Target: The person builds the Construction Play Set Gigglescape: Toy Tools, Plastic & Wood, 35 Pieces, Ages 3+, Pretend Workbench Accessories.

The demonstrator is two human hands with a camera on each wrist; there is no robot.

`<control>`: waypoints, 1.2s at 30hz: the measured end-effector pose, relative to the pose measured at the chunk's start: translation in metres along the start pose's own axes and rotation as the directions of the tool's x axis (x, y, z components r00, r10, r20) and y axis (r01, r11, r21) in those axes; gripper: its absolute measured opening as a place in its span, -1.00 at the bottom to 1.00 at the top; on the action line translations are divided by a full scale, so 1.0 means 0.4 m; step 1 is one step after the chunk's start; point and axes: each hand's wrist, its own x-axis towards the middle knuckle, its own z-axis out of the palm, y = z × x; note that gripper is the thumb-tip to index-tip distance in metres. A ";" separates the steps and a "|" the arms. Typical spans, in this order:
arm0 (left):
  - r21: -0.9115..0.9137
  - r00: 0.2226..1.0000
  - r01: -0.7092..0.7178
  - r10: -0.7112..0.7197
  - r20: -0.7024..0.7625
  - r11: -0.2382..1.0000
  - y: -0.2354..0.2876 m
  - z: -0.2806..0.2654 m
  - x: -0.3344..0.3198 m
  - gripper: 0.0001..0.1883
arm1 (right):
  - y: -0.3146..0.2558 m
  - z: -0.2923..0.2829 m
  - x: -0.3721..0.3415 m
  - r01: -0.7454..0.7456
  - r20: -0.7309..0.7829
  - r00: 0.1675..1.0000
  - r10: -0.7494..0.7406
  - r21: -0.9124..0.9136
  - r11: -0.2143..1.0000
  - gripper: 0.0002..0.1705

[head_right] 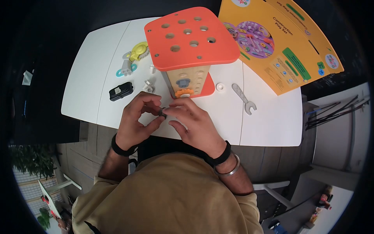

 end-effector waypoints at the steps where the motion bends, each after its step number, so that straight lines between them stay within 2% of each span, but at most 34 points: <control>1: -0.030 1.000 -0.017 0.017 0.008 0.999 0.005 0.007 0.003 -0.38 | 0.005 0.010 0.000 0.036 -0.015 0.999 -0.036 0.023 0.999 -0.50; 3: -0.076 1.000 -0.025 0.025 0.000 0.997 0.005 0.024 0.004 -0.39 | 0.007 0.016 0.000 0.090 -0.037 0.995 -0.089 0.042 0.995 -0.49; 7: -0.154 0.999 -0.038 0.038 -0.003 0.987 0.013 0.034 0.008 -0.45 | 0.008 0.000 -0.004 0.091 -0.036 0.995 -0.091 0.007 0.996 -0.55; 10: -0.080 0.996 -0.080 0.083 0.037 0.994 0.025 0.022 0.015 -0.51 | 0.007 -0.022 -0.002 0.066 -0.033 0.997 -0.067 -0.014 0.998 -0.62; 12: -0.060 0.995 -0.092 0.094 0.036 0.994 0.026 0.020 0.015 -0.54 | -0.001 -0.040 0.005 -0.011 -0.139 0.990 0.008 -0.018 1.000 -0.66; 13: -0.040 0.994 -0.103 0.104 0.034 0.994 0.026 0.019 0.014 -0.56 | 0.009 -0.044 0.011 0.047 -0.232 0.971 -0.059 -0.058 0.997 -0.69; 14: -0.042 0.994 -0.105 0.106 0.035 0.994 0.028 0.019 0.013 -0.56 | 0.030 -0.044 0.010 0.046 -0.234 0.971 -0.058 -0.060 0.997 -0.69; 16: -0.025 0.994 -0.104 0.105 0.014 0.994 0.031 0.019 0.013 -0.55 | 0.069 -0.047 0.002 -0.068 -0.457 0.882 0.117 0.122 0.990 -0.76; 17: -0.030 0.994 -0.110 0.111 0.019 0.993 0.033 0.018 0.013 -0.55 | 0.074 -0.055 0.001 -0.112 -0.471 0.856 0.213 0.232 0.966 -0.80; 18: -0.013 0.993 -0.114 0.114 0.014 0.993 0.034 0.016 0.014 -0.55 | 0.080 -0.061 0.003 -0.113 -0.479 0.852 0.212 0.226 0.968 -0.80; 20: -0.003 0.992 -0.124 0.124 0.015 0.992 0.036 0.014 0.013 -0.55 | 0.101 -0.071 0.009 -0.128 -0.509 0.796 0.327 0.385 0.914 -0.80; 27: 0.014 0.994 -0.098 0.097 0.048 0.995 0.038 0.016 0.008 -0.51 | 0.154 -0.050 0.040 -0.081 -0.470 0.787 0.400 0.564 0.822 -0.80; 32: 0.005 0.993 -0.098 0.097 0.069 0.995 0.042 0.017 0.009 -0.47 | 0.134 -0.023 0.051 -0.061 -0.466 0.792 0.394 0.582 0.811 -0.79; 34: 0.055 0.994 -0.097 0.094 0.054 0.994 0.036 0.012 0.008 -0.46 | 0.123 -0.011 0.047 -0.060 -0.460 0.798 0.390 0.583 0.810 -0.79; 36: 0.073 0.996 -0.085 0.083 0.023 0.994 0.037 0.005 0.012 -0.46 | 0.111 0.003 0.042 -0.098 -0.397 0.832 0.388 0.583 0.807 -0.78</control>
